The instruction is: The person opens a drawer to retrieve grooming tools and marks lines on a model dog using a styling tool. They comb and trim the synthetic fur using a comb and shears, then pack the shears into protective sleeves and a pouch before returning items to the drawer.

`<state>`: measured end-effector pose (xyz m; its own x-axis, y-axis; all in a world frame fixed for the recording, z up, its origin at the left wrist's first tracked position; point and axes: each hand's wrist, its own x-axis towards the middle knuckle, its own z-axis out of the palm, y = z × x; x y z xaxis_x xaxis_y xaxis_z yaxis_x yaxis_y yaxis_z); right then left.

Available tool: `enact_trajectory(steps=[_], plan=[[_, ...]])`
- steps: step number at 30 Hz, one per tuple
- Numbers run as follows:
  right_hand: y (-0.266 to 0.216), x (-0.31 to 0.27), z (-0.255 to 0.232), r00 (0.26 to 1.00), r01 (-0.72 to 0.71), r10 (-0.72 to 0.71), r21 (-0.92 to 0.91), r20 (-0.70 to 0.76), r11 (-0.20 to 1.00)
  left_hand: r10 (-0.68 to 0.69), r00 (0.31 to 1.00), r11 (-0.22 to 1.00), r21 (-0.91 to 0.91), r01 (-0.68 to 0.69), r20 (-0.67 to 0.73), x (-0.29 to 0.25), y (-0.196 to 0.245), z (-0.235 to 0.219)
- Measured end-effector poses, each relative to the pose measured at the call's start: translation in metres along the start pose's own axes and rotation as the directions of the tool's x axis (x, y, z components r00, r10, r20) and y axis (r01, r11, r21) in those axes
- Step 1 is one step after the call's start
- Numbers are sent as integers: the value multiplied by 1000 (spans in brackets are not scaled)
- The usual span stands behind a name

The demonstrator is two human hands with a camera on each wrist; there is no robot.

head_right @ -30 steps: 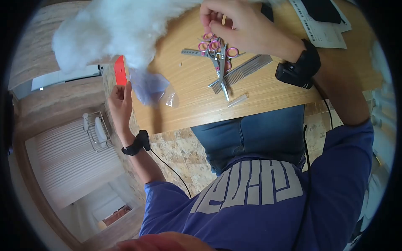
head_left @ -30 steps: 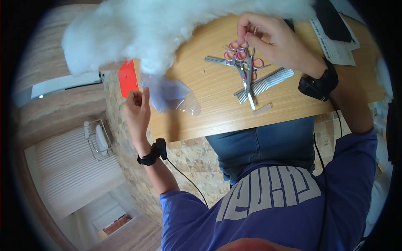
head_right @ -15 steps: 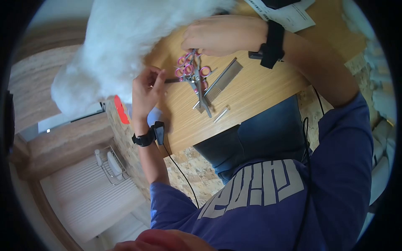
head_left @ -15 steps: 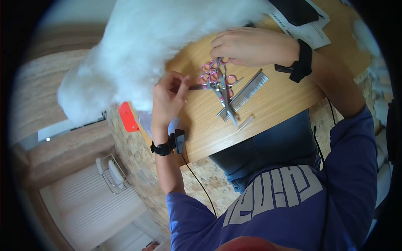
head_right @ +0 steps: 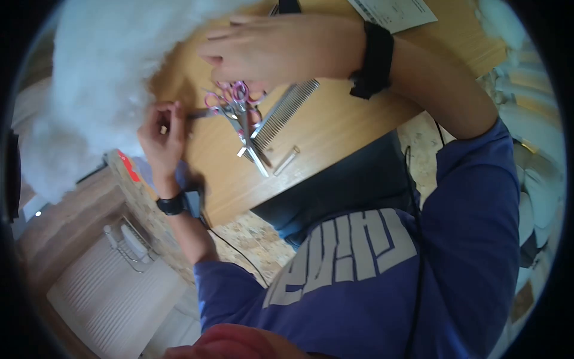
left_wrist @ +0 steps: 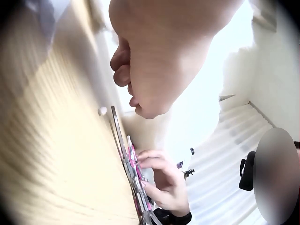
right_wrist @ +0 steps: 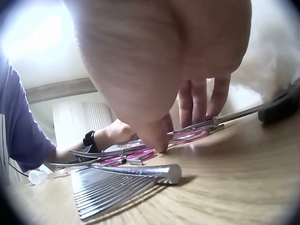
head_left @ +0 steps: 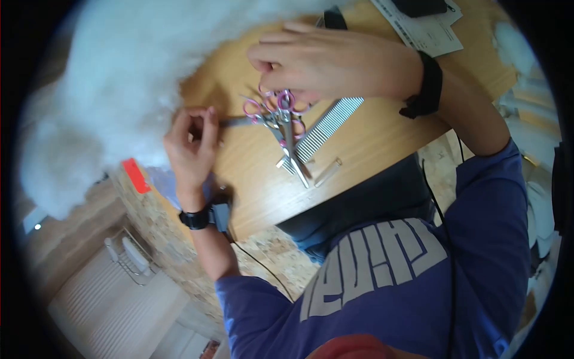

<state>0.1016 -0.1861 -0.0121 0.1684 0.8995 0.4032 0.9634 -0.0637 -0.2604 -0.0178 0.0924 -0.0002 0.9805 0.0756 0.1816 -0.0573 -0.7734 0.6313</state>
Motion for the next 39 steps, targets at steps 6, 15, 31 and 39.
enact_trajectory(steps=[6, 15, 31, 39], plan=[[1, 14, -28, 992, 119, -122, -131, -17, 984, 89, 996, 996, 26, -90, 8, -3, 16, -2], [28, 38, -10, 753, 77, -184, -193, -632, 978, 585, 770, 811, -155, -564, 255, -7, 77, 8], [13, 22, -24, 863, 75, -97, -63, -496, 995, 438, 865, 858, 174, -484, 244, -2, 54, 8], [7, 16, -19, 932, -17, -40, -154, -360, 988, 381, 922, 875, 294, -385, 74, -9, 38, 2]])
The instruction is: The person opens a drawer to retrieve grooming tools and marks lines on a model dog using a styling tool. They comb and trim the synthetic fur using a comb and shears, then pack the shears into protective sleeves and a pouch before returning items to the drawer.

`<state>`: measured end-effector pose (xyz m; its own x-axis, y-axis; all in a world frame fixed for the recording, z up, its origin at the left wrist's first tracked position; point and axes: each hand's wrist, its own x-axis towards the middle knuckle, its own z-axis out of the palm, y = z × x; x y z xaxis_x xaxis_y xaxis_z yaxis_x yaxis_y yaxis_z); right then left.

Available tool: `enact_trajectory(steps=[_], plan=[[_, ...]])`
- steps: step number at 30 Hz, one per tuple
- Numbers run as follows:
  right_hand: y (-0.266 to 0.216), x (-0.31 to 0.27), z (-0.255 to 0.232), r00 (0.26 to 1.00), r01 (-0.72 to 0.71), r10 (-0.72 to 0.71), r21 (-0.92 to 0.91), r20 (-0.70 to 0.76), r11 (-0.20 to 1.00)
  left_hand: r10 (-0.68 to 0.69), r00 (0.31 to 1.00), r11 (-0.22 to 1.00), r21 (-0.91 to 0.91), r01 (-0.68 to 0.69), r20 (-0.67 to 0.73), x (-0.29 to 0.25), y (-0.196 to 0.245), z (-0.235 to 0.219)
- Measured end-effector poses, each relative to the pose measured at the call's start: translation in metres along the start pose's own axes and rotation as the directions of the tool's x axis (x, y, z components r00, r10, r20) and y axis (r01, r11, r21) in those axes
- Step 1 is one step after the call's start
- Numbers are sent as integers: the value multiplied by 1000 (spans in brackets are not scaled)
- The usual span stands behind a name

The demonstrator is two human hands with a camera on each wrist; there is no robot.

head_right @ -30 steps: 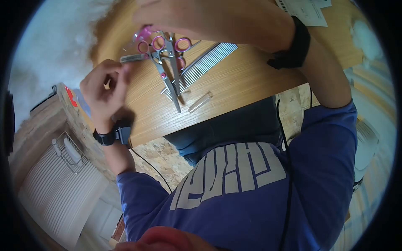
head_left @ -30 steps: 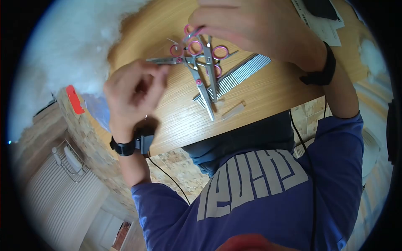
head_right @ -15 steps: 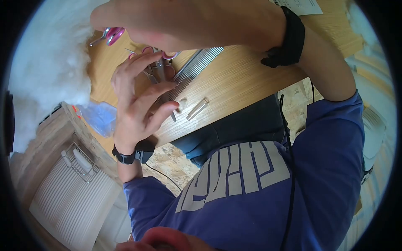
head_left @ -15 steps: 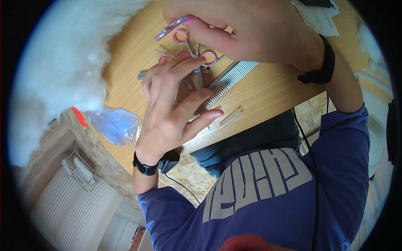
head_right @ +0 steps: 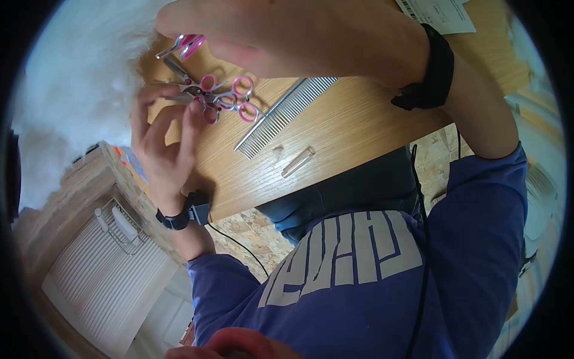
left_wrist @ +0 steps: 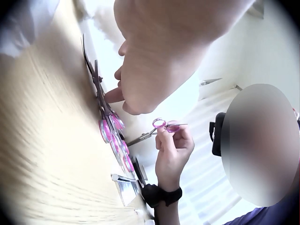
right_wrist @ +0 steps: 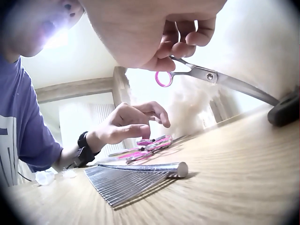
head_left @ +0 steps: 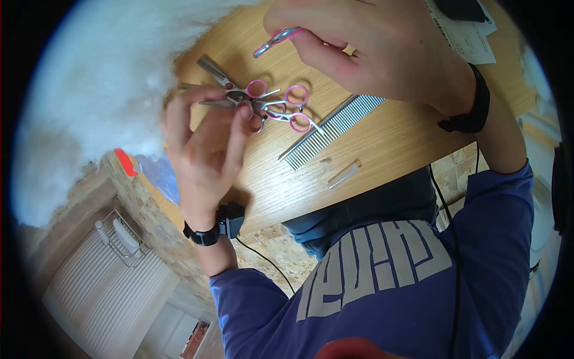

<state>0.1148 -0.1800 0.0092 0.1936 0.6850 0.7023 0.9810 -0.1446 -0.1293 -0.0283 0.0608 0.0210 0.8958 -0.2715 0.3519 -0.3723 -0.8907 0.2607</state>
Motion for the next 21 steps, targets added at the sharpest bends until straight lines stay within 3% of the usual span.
enact_trajectory(steps=[1, 2, 3, 4, 6, 7, 8, 9, 10, 11, 12, 13, 14, 15, 16, 18, 20, 21], plan=[[-1, 0, 4, 992, 4, 4, 62, -127, 998, 0, 1000, 1000, 2, 0, -2, -4, 3, 0], [-1, 1, 6, 968, 14, 18, 124, -250, 992, -7, 999, 994, -108, 11, 37, -7, 7, 0], [-1, 3, 3, 968, 15, 16, 123, -250, 992, -10, 997, 976, -216, 26, 75, -8, 11, 1], [-3, 8, -4, 984, -20, 31, 66, -178, 998, -10, 997, 976, -218, 26, 73, -4, 14, 0], [-4, 19, -20, 993, -51, 50, 1, -102, 999, 247, 963, 941, -262, -212, 108, 10, 19, -2], [-5, 22, -29, 999, -48, 48, -67, -3, 997, 251, 962, 940, -263, -217, 104, 12, 22, -3], [-4, 25, -34, 994, -37, 50, -137, 94, 990, 231, 953, 949, -260, -177, 197, 12, 27, -4], [-1, 23, -31, 995, -32, 46, -145, 92, 989, 210, 935, 958, -250, -138, 287, 10, 28, -4], [3, 20, -24, 990, -143, 139, 198, 35, 970, 215, 935, 958, -247, -146, 281, 10, 26, -3], [7, 18, -18, 970, -213, 242, 523, 14, 825, 196, 929, 970, -203, -136, 315, 11, 24, -3], [8, 18, -15, 972, -205, 235, 519, 9, 830, 174, 922, 980, -156, -126, 347, 12, 22, -3], [0, 9, -5, 960, -143, 271, 706, -72, 694, 175, 923, 980, -148, -132, 342, -1, 24, -1], [1, 8, -2, 938, -54, 320, 851, -136, 522, 79, 910, 991, -128, -29, 406, 1, 29, -7], [1, 5, 0, 939, -47, 313, 850, -141, 524, -17, 885, 992, -103, 73, 466, 2, 32, -10], [1, 0, 2, 942, -95, 323, 859, -85, 504, -20, 887, 992, -99, 74, 462, 1, 35, -10], [-1, -1, 10, 946, -140, 324, 864, -28, 483, -116, 881, 956, -190, 225, 459, -1, 37, -8], [-7, 7, 15, 925, -51, 339, 829, -170, 557, -87, 873, 953, -214, 212, 480, -4, 33, -7], [-8, 8, 6, 928, -45, 331, 830, -171, 555, -52, 861, 950, -241, 199, 506, -5, 31, -7]])
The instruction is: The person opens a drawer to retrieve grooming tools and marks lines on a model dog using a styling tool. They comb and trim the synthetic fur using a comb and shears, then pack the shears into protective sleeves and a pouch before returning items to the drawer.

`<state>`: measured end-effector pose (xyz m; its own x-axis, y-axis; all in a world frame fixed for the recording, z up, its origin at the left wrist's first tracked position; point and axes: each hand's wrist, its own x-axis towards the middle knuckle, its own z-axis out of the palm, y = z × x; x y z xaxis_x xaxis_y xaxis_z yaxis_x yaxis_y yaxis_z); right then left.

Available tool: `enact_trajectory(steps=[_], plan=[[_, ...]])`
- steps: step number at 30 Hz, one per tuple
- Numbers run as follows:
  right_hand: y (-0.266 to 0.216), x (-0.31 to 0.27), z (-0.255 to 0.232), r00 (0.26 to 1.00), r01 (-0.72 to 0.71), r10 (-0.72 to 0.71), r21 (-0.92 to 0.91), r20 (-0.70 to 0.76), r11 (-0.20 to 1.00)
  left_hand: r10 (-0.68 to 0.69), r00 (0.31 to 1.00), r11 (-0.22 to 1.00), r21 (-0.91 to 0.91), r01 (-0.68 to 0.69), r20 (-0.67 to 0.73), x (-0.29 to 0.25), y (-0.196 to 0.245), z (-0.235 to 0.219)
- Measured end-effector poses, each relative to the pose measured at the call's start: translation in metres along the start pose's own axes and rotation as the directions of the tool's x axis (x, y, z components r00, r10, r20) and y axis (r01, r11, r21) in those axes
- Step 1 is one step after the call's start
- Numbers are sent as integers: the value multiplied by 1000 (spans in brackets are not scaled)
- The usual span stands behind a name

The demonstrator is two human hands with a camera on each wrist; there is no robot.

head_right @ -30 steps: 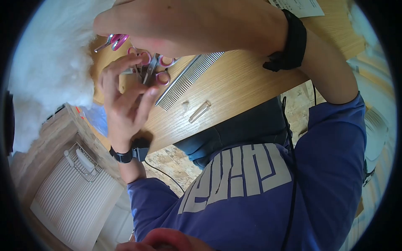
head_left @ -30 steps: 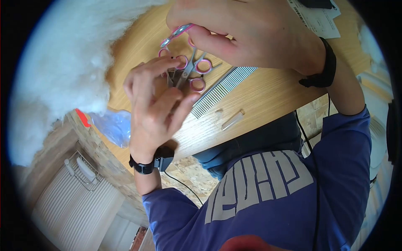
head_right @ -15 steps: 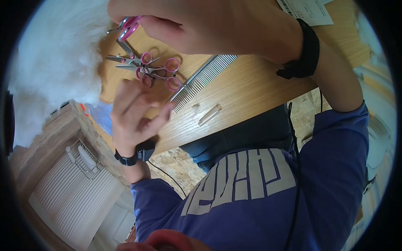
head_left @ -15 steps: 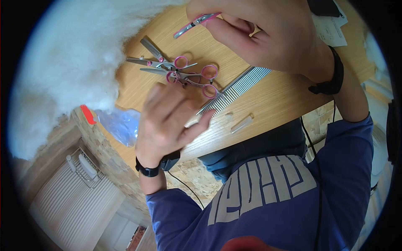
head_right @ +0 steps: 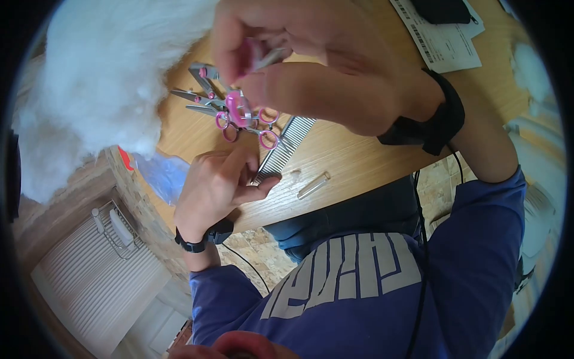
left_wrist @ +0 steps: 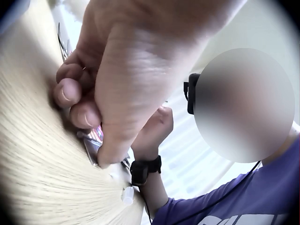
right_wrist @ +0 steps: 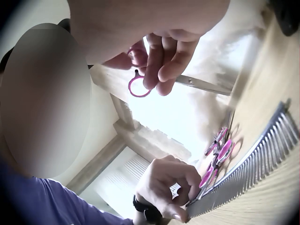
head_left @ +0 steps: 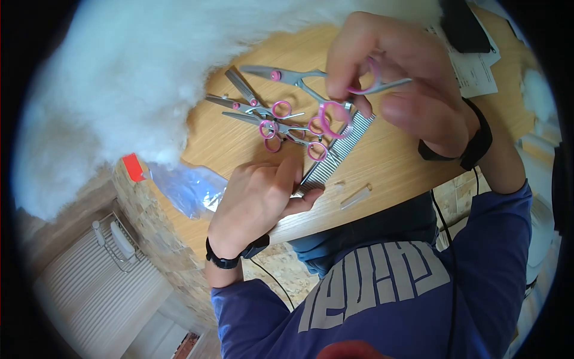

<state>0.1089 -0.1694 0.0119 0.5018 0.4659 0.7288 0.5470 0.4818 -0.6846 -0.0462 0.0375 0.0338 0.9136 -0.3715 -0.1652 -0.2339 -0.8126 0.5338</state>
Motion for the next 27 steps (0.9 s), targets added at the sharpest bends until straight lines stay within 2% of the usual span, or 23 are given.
enact_trajectory(steps=[1, 2, 3, 5, 6, 8, 9, 10, 11, 12, 14, 15, 17, 19, 21, 22, 24, 27], plan=[[-14, 3, -10, 985, -134, 126, 62, 120, 989, -5, 1000, 1000, 2, 5, -9, 1, 0, -1], [-22, 5, -15, 939, -273, 241, 104, 246, 957, -24, 1000, 999, -21, 24, -4, 2, 1, -2], [-22, 5, -14, 938, -268, 235, 106, 256, 957, -43, 999, 998, -45, 43, 1, 3, 3, -4], [-19, 4, -9, 948, -241, 239, -17, 211, 970, -70, 997, 996, -59, 70, 11, 3, 6, -8], [-20, 4, -7, 947, -237, 236, -19, 218, 971, -89, 995, 993, -73, 91, 34, 2, 8, -10], [-22, 4, -5, 910, -394, 389, 6, 141, 919, -55, 998, 994, -95, 55, 8, 1, 5, -8], [-21, 3, -2, 911, -390, 386, 1, 147, 921, -22, 1000, 993, -115, 20, -12, -1, 4, -8], [-19, 2, 3, 923, -378, 374, 24, 88, 926, -21, 1000, 993, -115, 18, -20, -2, 4, -8], [-17, 2, 6, 932, -363, 362, 48, 28, 931, -55, 998, 989, -134, 58, 30, -4, 4, -9], [-17, 2, 9, 933, -359, 358, 45, 33, 932, -88, 993, 984, -151, 100, 81, -6, 4, -9], [-18, 3, 11, 933, -351, 360, 197, -12, 915, -72, 995, 989, -124, 81, 74, -5, 5, -11], [-18, 4, 9, 934, -349, 357, 194, -8, 917, -57, 996, 993, -98, 64, 72, -5, 6, -11], [-18, 5, 2, 913, -348, 369, -139, 173, 927, -22, 996, 995, -92, 31, 90, -5, 3, -13], [-18, 6, 3, 901, -354, 392, -210, 185, 911, 10, 994, 996, -87, 0, 109, -3, -1, -13], [-14, 4, 3, 889, -356, 415, -277, 193, 892, 164, 984, 976, -155, -151, 74, -1, -4, -12], [-8, 2, 3, 905, -321, 388, -317, 174, 892, 163, 984, 977, -152, -151, 71, 0, -5, -11], [-2, -1, 3, 922, -281, 353, -357, 156, 891, 258, 965, 954, -147, -262, -43, 2, -5, -9], [-3, 0, 0, 901, -298, 402, -442, 162, 846, 292, 951, 935, -181, -306, -98, 1, -2, -11]])
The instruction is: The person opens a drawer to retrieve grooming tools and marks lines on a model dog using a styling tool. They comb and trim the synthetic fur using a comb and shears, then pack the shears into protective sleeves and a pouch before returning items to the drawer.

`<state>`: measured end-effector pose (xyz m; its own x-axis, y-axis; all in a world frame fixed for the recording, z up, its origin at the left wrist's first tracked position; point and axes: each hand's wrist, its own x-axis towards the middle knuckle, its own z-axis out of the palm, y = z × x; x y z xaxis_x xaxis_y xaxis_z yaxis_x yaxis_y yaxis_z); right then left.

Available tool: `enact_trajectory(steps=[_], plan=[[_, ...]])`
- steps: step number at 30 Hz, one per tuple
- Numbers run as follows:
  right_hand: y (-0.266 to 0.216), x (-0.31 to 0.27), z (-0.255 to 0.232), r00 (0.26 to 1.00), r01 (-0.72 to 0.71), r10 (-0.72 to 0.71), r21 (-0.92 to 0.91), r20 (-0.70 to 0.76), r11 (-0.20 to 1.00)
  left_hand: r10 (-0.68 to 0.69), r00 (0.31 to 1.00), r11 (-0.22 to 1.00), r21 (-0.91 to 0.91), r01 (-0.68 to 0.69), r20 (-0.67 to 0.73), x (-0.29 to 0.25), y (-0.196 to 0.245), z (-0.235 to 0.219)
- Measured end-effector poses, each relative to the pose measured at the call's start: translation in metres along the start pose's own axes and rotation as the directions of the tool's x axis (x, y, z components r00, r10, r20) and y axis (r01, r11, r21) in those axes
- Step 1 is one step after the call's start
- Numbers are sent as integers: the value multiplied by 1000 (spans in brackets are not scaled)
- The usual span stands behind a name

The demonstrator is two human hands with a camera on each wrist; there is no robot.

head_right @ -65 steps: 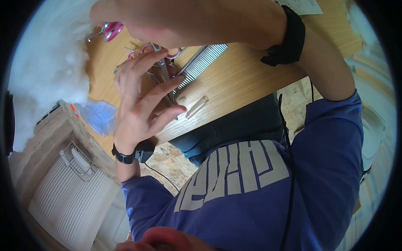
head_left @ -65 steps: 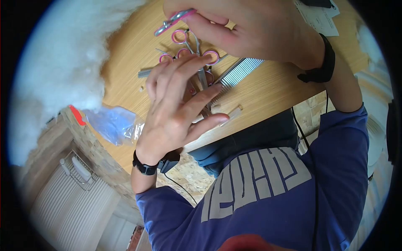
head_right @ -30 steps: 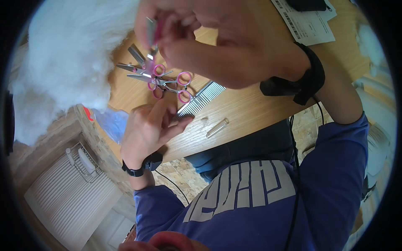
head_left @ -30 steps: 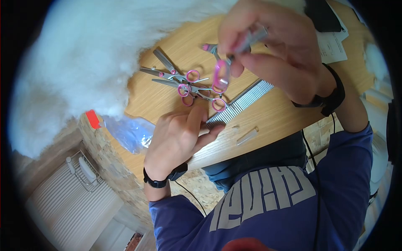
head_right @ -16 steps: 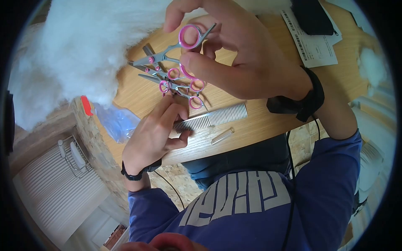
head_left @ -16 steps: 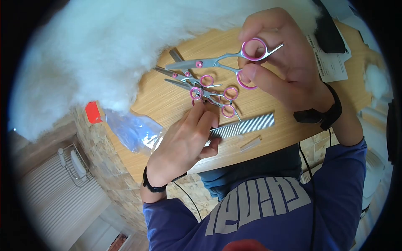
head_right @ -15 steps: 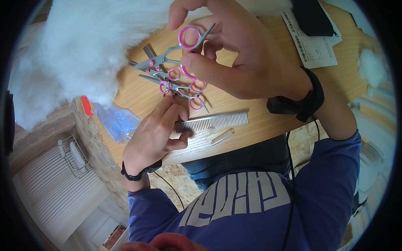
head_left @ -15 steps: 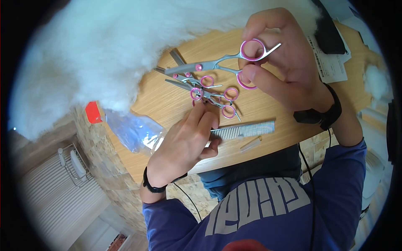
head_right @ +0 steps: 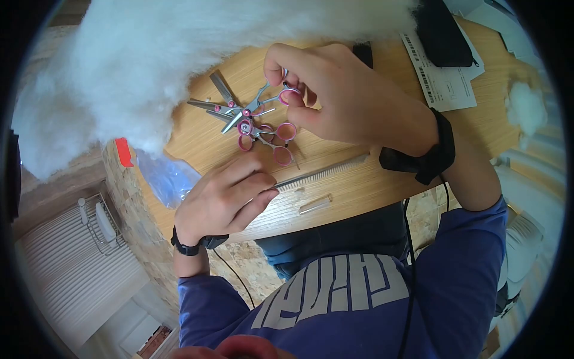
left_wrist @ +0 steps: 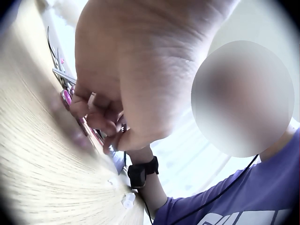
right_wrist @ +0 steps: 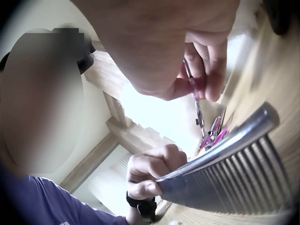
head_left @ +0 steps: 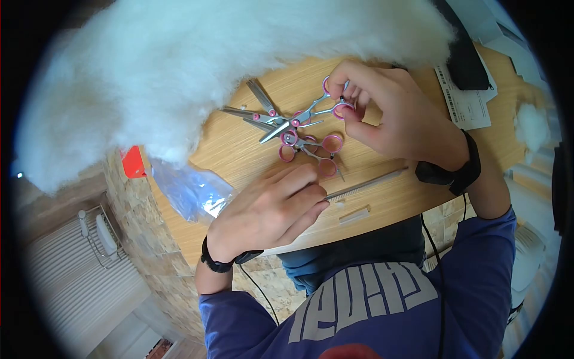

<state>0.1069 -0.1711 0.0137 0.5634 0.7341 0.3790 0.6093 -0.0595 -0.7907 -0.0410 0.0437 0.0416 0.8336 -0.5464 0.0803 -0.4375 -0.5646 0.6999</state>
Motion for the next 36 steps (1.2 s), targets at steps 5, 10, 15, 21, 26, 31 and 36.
enact_trajectory(steps=[5, 10, 15, 21, 26, 31, 36], plan=[[0, -3, -2, 985, -170, 169, -36, -17, 985, 101, 994, 994, 41, -99, -40, 2, 0, -5], [8, -7, -7, 979, -194, 203, -233, 15, 953, 153, 978, 984, 117, -137, -144, -2, -5, -4], [-8, 0, -16, 917, -379, 400, -361, -18, 852, 259, 832, 958, 242, -155, -490, -5, -9, -9], [-11, 5, -17, 935, -335, 353, -243, 36, 910, 2, 424, 998, -26, -61, -906, -23, -22, -12], [-15, 4, -14, 970, -230, 240, -152, 50, 961, -274, 365, 918, -356, -178, -890, -15, -34, -25], [-24, 4, -17, 994, -63, 84, -256, 70, 965, -402, 439, 845, -511, -160, -804, -10, -43, -24], [-26, 2, -12, 1000, 13, -15, -274, -5, 962, -380, 525, 859, -501, -104, -761, -8, -41, -18]])
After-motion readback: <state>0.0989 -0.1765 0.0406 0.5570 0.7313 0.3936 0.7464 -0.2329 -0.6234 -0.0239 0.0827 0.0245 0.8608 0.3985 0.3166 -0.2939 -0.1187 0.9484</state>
